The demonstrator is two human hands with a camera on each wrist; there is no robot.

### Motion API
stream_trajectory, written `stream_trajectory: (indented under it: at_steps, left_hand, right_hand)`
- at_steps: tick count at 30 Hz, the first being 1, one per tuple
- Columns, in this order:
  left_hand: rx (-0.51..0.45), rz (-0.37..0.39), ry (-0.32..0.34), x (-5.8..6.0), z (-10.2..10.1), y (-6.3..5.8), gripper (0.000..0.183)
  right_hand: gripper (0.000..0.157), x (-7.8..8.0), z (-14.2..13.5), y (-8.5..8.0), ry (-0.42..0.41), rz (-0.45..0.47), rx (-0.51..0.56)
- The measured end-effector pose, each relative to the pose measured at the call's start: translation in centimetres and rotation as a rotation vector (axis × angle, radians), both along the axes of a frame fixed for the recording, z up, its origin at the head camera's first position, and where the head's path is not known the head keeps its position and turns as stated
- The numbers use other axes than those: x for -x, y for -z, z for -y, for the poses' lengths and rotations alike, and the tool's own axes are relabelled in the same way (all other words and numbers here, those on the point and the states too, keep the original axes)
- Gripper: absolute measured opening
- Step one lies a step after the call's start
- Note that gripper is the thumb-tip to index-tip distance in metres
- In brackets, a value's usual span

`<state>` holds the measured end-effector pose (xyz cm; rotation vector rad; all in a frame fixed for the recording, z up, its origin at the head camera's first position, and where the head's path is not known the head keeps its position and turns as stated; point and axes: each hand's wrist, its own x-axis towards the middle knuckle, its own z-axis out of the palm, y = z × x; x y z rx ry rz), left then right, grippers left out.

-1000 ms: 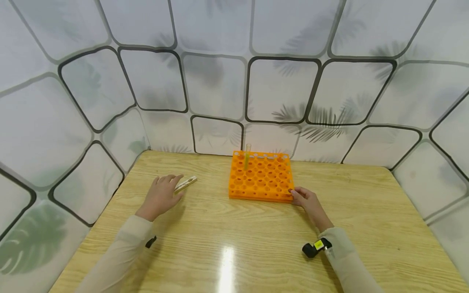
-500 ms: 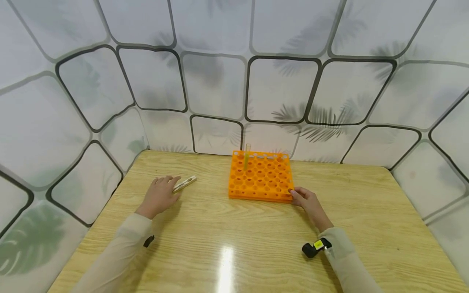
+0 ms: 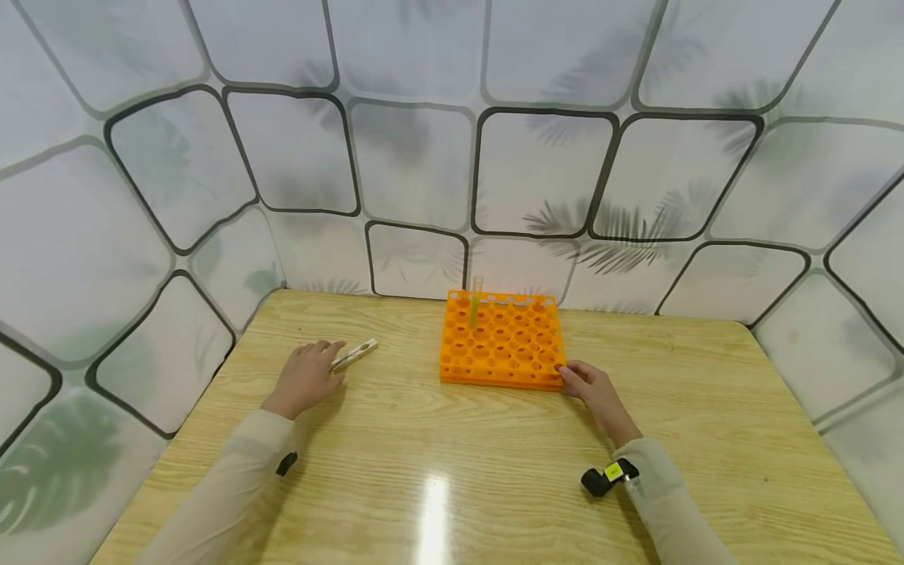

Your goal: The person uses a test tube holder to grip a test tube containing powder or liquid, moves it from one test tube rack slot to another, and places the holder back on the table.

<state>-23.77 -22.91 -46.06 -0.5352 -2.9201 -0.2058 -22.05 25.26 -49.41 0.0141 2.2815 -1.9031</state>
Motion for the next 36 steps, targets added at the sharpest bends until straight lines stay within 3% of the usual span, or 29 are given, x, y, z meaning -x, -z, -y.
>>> stream_trajectory:
  at_steps: [20,36]
  left_hand:
    - [0.023,0.012,-0.019,0.93,-0.21,0.66,0.048]
    - [0.024,0.045,-0.037,0.87,-0.16,0.54,0.046]
  right_hand:
    - [0.048,-0.02,-0.03,0.18,0.001,-0.005,0.005]
    - [0.047,-0.06,0.11,-0.09,0.019,0.019,-0.017]
